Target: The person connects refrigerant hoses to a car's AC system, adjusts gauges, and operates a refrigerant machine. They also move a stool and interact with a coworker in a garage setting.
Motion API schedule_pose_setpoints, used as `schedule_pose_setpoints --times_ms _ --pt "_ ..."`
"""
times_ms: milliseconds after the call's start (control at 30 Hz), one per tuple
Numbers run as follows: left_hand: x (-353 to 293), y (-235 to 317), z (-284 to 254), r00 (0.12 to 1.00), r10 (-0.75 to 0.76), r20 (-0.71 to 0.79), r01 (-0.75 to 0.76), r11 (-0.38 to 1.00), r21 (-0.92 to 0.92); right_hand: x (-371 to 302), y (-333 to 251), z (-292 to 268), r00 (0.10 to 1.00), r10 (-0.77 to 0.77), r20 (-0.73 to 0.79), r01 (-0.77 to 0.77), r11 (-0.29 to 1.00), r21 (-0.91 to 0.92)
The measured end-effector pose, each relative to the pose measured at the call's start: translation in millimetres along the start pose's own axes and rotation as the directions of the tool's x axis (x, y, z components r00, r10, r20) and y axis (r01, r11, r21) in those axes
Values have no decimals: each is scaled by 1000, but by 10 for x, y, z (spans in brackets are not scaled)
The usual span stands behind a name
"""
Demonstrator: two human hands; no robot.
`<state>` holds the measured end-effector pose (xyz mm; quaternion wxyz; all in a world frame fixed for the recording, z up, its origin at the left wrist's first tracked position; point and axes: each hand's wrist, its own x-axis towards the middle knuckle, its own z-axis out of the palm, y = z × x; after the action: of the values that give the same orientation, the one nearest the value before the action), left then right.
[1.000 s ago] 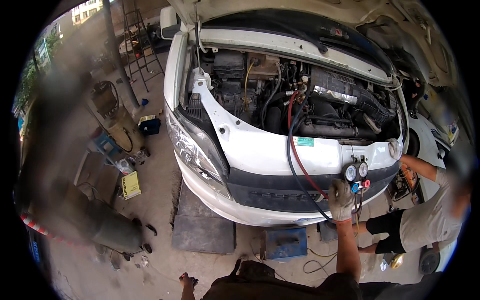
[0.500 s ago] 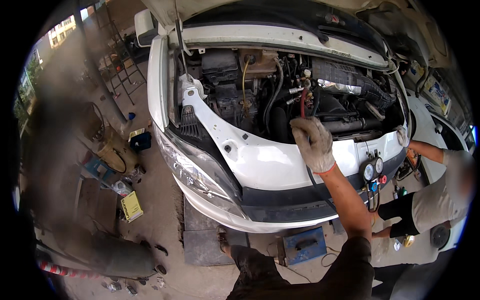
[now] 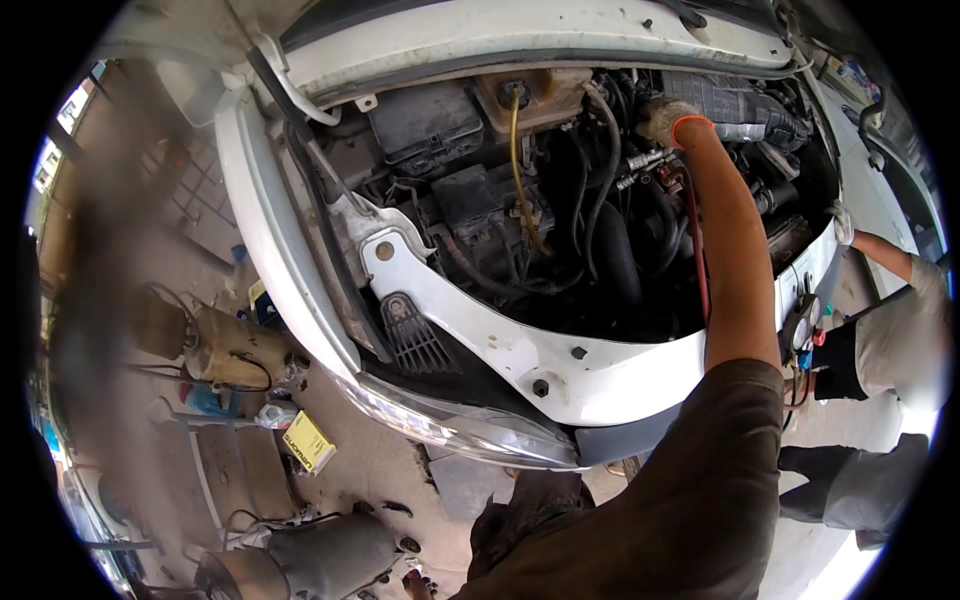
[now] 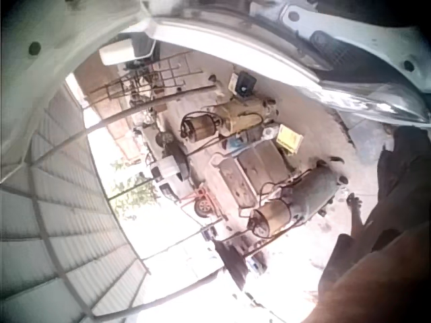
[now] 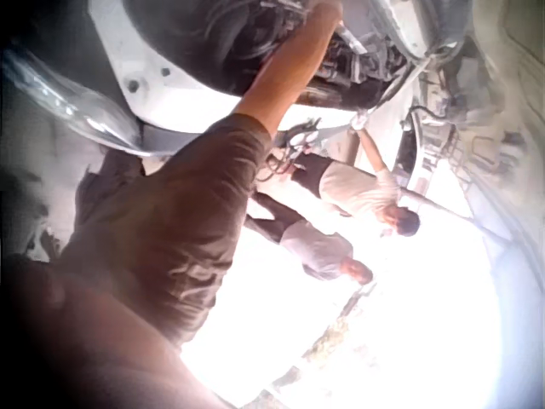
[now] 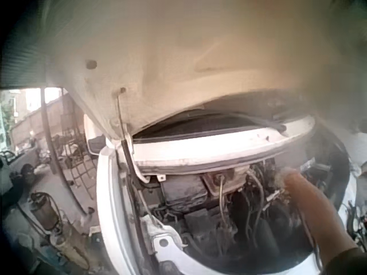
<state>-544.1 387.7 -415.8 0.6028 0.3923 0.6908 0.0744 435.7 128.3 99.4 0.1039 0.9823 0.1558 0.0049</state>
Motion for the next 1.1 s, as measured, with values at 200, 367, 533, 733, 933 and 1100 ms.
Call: schedule_pose_setpoints --times_ms 200,367,533,733,933,1100 --pt "-152 1173 639 998 -4 -67 9 998 67 -103 -315 79 974 66 -216 -97 986 -139" --pt "-437 2069 1229 1000 9 -24 -7 995 104 -235 -181 28 896 170 -409 -90 974 208" --pt "-234 2372 1319 980 186 -67 -166 958 235 -161 1030 996 970 180 -162 -129 951 280" --pt "-476 2797 1550 990 16 -138 23 962 274 -100 808 1936 948 -99 302 -116 777 618" --pt "54 2166 1231 921 221 -322 -20 851 525 146 609 2052 938 -101 332 -90 853 514" --pt "-607 2694 1393 914 225 -338 -92 926 367 184 830 2102 945 -45 324 -126 864 487"
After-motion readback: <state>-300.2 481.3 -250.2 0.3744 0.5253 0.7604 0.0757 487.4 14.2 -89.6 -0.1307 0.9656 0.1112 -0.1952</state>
